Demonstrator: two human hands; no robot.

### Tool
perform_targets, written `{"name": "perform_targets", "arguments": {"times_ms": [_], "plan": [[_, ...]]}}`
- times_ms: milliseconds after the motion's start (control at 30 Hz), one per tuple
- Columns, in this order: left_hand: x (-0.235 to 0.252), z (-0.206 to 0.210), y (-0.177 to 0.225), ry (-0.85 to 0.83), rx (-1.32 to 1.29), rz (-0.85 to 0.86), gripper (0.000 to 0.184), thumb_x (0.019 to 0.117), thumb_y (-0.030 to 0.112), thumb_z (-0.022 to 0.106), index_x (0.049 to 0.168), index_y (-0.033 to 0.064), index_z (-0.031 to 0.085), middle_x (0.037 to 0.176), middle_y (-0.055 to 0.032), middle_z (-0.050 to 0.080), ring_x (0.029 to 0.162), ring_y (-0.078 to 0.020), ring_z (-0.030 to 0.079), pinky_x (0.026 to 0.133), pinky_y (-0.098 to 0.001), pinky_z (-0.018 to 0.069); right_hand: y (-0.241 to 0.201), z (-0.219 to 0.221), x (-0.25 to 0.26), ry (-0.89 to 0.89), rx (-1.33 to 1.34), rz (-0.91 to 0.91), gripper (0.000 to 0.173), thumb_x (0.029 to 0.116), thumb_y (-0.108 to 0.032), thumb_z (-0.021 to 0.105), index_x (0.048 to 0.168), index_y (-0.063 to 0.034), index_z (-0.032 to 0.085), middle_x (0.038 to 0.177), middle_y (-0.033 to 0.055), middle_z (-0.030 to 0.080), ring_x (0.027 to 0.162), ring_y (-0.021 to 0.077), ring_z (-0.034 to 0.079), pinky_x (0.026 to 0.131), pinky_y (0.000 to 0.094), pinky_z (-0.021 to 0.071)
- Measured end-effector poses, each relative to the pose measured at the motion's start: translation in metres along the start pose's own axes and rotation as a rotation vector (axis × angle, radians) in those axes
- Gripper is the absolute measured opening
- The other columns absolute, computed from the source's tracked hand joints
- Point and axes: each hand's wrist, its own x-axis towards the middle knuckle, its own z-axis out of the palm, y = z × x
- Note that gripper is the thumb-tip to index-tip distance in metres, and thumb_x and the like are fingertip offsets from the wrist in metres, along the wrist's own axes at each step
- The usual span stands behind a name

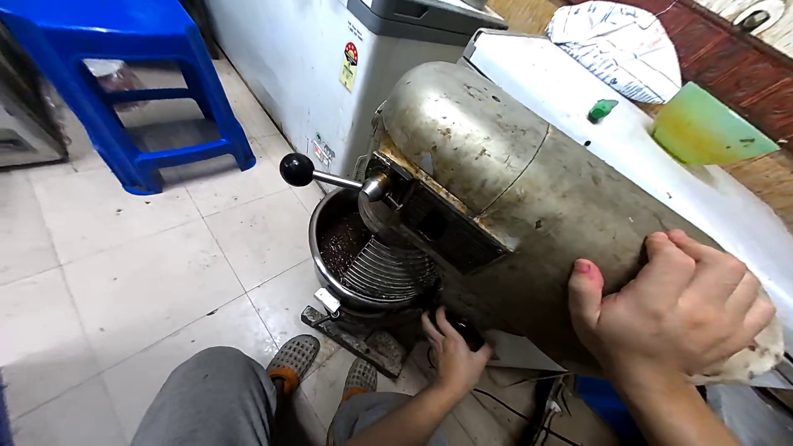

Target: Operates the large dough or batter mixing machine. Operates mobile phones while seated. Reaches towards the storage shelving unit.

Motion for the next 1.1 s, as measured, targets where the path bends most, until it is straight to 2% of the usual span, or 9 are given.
{"name": "perform_targets", "arguments": {"times_ms": [100,200,333,467,633,700,800,967,1100], "plan": [[-0.016,-0.002,-0.015,0.065,-0.296,0.017,0.129,0.0713,0.051,0.088,0.160,-0.0048,0.012,0.163,-0.0373,0.013,0.146,-0.0487,0.033,0.112,-0.0546,0.0448,0.002,0.001,0.000,0.000,0.001,-0.005,0.078,0.0962,-0.064,0.034,0.126,0.0033,0.058,0.125,0.0325,0.060,0.108,0.0516,0.059,0.082,0.0636,0.0403],[-0.014,-0.012,-0.006,-0.087,-0.776,-0.429,0.111,0.0934,0.044,0.072,0.162,0.0046,-0.005,0.165,-0.0332,0.012,0.150,-0.0447,0.028,0.115,-0.0582,0.0379,0.002,0.001,-0.001,-0.012,0.019,-0.019,0.077,0.0965,-0.063,0.035,0.126,0.0045,0.057,0.125,0.0346,0.059,0.108,0.0541,0.058,0.080,0.0658,0.0404],[0.023,-0.022,0.003,-0.403,-1.249,-0.884,0.092,0.0926,0.083,0.033,0.158,0.0193,0.031,0.153,-0.0226,0.045,0.134,-0.0438,0.051,0.100,-0.0672,0.0471,0.004,0.001,-0.001,-0.002,0.009,-0.020,0.077,0.0958,-0.064,0.036,0.126,0.0037,0.057,0.125,0.0330,0.060,0.107,0.0527,0.058,0.080,0.0641,0.0403],[0.038,-0.024,0.001,-0.460,-1.292,-0.932,0.081,0.0961,0.073,0.044,0.155,0.0186,0.035,0.152,-0.0224,0.046,0.133,-0.0454,0.051,0.097,-0.0708,0.0470,0.002,0.001,0.000,-0.005,0.011,-0.018,0.077,0.0964,-0.064,0.034,0.126,0.0036,0.057,0.125,0.0337,0.059,0.108,0.0534,0.058,0.081,0.0650,0.0408],[0.031,-0.008,0.015,-0.168,-1.064,-0.799,0.074,0.0986,0.043,0.064,0.156,0.0117,0.030,0.149,-0.0241,0.046,0.131,-0.0409,0.050,0.098,-0.0657,0.0472,0.003,0.002,-0.001,-0.025,0.016,-0.004,0.077,0.0956,-0.064,0.036,0.129,0.0027,0.056,0.128,0.0334,0.058,0.113,0.0539,0.057,0.081,0.0668,0.0411],[0.024,0.003,0.011,-0.036,-0.750,-0.508,0.109,0.0790,0.024,0.086,0.159,0.0061,0.013,0.149,-0.0324,0.042,0.131,-0.0432,0.052,0.101,-0.0589,0.0508,0.004,0.003,-0.001,-0.037,0.020,0.003,0.078,0.0957,-0.065,0.035,0.129,0.0029,0.055,0.129,0.0338,0.058,0.114,0.0549,0.057,0.082,0.0678,0.0409],[0.015,0.003,0.016,0.001,-0.316,-0.313,0.137,0.0555,0.033,0.099,0.160,0.0058,0.014,0.156,-0.0358,0.028,0.137,-0.0474,0.045,0.106,-0.0545,0.0498,0.006,0.004,-0.003,-0.055,0.032,0.021,0.078,0.0954,-0.065,0.035,0.132,0.0020,0.054,0.131,0.0339,0.057,0.115,0.0562,0.056,0.082,0.0685,0.0411],[0.005,0.005,0.011,-0.019,-0.097,-0.195,0.140,0.0571,0.045,0.098,0.162,0.0074,0.013,0.162,-0.0370,0.011,0.145,-0.0509,0.034,0.111,-0.0535,0.0460,0.005,0.002,-0.003,-0.052,0.030,0.017,0.078,0.0953,-0.064,0.036,0.131,0.0025,0.054,0.131,0.0339,0.057,0.115,0.0553,0.056,0.082,0.0682,0.0409],[-0.008,-0.005,-0.007,0.014,-0.418,-0.192,0.145,0.0554,0.045,0.098,0.161,0.0013,0.009,0.162,-0.0377,0.010,0.145,-0.0515,0.031,0.109,-0.0568,0.0460,0.005,0.002,-0.002,-0.040,0.029,0.007,0.077,0.0955,-0.064,0.036,0.129,0.0032,0.056,0.130,0.0344,0.057,0.114,0.0550,0.056,0.082,0.0675,0.0404]]}}
